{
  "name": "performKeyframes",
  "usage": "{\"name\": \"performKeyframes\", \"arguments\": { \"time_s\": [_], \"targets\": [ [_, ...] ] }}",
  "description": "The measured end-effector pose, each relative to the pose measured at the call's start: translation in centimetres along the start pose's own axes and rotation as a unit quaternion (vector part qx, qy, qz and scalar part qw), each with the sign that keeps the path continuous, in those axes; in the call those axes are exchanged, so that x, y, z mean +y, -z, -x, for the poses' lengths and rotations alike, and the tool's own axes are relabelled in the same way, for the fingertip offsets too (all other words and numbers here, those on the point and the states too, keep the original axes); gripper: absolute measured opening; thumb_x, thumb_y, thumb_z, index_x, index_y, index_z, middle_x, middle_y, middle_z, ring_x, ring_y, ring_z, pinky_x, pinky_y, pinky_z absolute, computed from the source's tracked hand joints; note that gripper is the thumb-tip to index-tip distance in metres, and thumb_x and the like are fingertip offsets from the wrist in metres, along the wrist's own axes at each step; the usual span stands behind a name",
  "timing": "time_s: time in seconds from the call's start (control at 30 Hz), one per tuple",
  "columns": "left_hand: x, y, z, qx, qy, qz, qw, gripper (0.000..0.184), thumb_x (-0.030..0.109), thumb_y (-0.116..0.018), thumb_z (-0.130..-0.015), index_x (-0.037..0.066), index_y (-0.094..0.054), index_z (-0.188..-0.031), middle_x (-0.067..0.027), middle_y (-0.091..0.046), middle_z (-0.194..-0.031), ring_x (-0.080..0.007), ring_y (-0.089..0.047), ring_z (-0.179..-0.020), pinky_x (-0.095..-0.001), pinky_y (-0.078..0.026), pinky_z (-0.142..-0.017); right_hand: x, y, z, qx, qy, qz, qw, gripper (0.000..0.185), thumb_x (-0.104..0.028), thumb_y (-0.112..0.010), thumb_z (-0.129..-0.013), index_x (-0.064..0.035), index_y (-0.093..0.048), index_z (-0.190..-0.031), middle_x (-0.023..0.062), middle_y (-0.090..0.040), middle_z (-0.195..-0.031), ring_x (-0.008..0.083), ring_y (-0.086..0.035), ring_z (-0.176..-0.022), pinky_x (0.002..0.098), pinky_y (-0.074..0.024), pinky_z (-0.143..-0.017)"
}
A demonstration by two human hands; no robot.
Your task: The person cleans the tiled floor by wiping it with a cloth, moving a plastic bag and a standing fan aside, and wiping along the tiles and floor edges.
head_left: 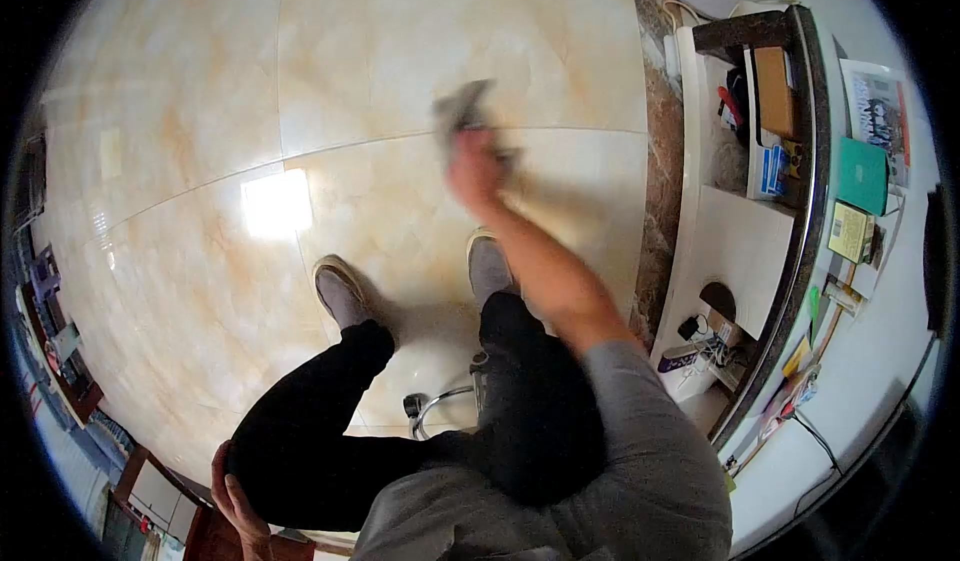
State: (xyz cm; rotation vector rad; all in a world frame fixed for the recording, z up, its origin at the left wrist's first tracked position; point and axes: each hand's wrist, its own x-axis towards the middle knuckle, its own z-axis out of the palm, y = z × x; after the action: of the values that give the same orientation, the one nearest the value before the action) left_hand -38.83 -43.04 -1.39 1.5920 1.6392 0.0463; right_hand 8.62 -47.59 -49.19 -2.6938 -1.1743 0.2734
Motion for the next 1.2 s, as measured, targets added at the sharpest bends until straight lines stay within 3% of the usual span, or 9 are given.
{"name": "performKeyframes", "arguments": {
  "time_s": [0.13,0.2,0.37,0.4,0.43,0.57,0.73,1.0,1.2],
  "targets": [
    [-0.7,0.3,0.7,0.012,-0.016,-0.037,0.999,0.065,0.046,-0.044,-0.100,-0.010,-0.053,-0.131,-0.0216,-0.060,-0.125,-0.0301,-0.055,-0.119,-0.0417,-0.037,-0.108,-8.9,1.6,-1.1,-0.153,0.103,-0.282,0.941,0.054,-0.006,-0.071,-0.074,-0.0027,-0.055,-0.126,0.0162,-0.057,-0.126,0.0320,-0.055,-0.119,0.0463,-0.0479,-0.093],
    [-0.6,-0.1,1.3,0.018,-0.024,-0.073,0.997,0.065,0.045,-0.044,-0.099,-0.010,-0.052,-0.131,-0.0234,-0.058,-0.128,-0.0320,-0.054,-0.121,-0.0423,-0.036,-0.109,-7.8,3.3,-2.6,-0.226,-0.068,-0.649,0.724,0.045,-0.014,-0.069,-0.075,-0.0006,-0.062,-0.117,0.0114,-0.067,-0.114,0.0227,-0.062,-0.107,0.0365,-0.0492,-0.093],
    [2.8,-1.1,0.9,0.023,-0.018,-0.068,0.997,0.065,0.046,-0.046,-0.099,-0.010,-0.052,-0.131,-0.0236,-0.056,-0.133,-0.0327,-0.049,-0.129,-0.0427,-0.032,-0.112,13.5,10.8,-3.8,-0.107,-0.247,-0.719,0.640,0.036,-0.009,-0.068,-0.079,-0.0029,-0.064,-0.115,0.0089,-0.067,-0.107,0.0257,-0.064,-0.098,0.0391,-0.0523,-0.091],
    [3.9,-1.4,0.7,0.013,-0.026,-0.065,0.997,0.067,0.048,-0.046,-0.097,-0.010,-0.053,-0.131,-0.0242,-0.054,-0.135,-0.0331,-0.048,-0.130,-0.0432,-0.031,-0.112,17.9,12.5,-4.3,-0.081,-0.315,-0.698,0.638,0.042,-0.011,-0.068,-0.082,-0.0006,-0.061,-0.122,0.0109,-0.063,-0.118,0.0274,-0.061,-0.108,0.0401,-0.0511,-0.097],
    [4.4,-1.4,0.3,0.002,-0.032,-0.064,0.997,0.069,0.050,-0.047,-0.096,-0.010,-0.053,-0.131,-0.0248,-0.053,-0.136,-0.0335,-0.047,-0.131,-0.0436,-0.031,-0.113,21.8,15.7,-4.3,-0.191,-0.090,-0.442,0.872,0.050,-0.013,-0.068,-0.086,0.0009,-0.054,-0.132,0.0129,-0.052,-0.136,0.0282,-0.053,-0.123,0.0407,-0.0487,-0.102],
    [6.2,-1.7,-1.0,-0.003,0.002,-0.076,0.997,0.070,0.051,-0.046,-0.095,-0.009,-0.054,-0.129,-0.0275,-0.051,-0.136,-0.0385,-0.046,-0.131,-0.0479,-0.031,-0.112,25.0,15.2,-8.9,-0.170,-0.442,-0.404,0.783,0.072,-0.021,-0.068,-0.088,-0.0021,-0.034,-0.149,0.0176,-0.033,-0.153,0.0325,-0.037,-0.139,0.0394,-0.0379,-0.111],
    [6.2,-1.4,-2.3,-0.001,0.022,-0.094,0.995,0.074,0.055,-0.048,-0.093,-0.009,-0.054,-0.129,-0.0303,-0.050,-0.135,-0.0407,-0.047,-0.129,-0.0489,-0.033,-0.110,9.3,-1.5,-13.5,-0.002,-0.002,0.302,0.953,0.050,-0.034,-0.053,-0.093,0.0008,-0.052,-0.129,0.0216,-0.055,-0.133,0.0346,-0.051,-0.125,0.0453,-0.0446,-0.102],
    [6.8,-0.9,-3.1,-0.012,-0.007,-0.081,0.997,0.067,0.048,-0.051,-0.095,-0.006,-0.053,-0.133,-0.0274,-0.053,-0.135,-0.0408,-0.050,-0.126,-0.0479,-0.036,-0.108,-33.6,-6.5,-2.2,-0.220,0.180,-0.365,0.887,0.054,-0.011,-0.067,-0.081,-0.0033,-0.052,-0.132,0.0251,-0.051,-0.131,0.0411,-0.051,-0.120,0.0486,-0.0409,-0.104],
    [5.7,-0.4,-2.7,-0.027,-0.029,-0.042,0.998,0.064,0.041,-0.054,-0.096,-0.009,-0.051,-0.135,-0.0286,-0.052,-0.137,-0.0420,-0.050,-0.127,-0.0459,-0.037,-0.109,-16.2,4.1,-8.2,-0.261,-0.126,-0.705,0.647,0.034,-0.015,-0.063,-0.082,-0.0064,-0.065,-0.115,0.0070,-0.068,-0.106,0.0187,-0.062,-0.098,0.0373,-0.0514,-0.086]
  ]
}}
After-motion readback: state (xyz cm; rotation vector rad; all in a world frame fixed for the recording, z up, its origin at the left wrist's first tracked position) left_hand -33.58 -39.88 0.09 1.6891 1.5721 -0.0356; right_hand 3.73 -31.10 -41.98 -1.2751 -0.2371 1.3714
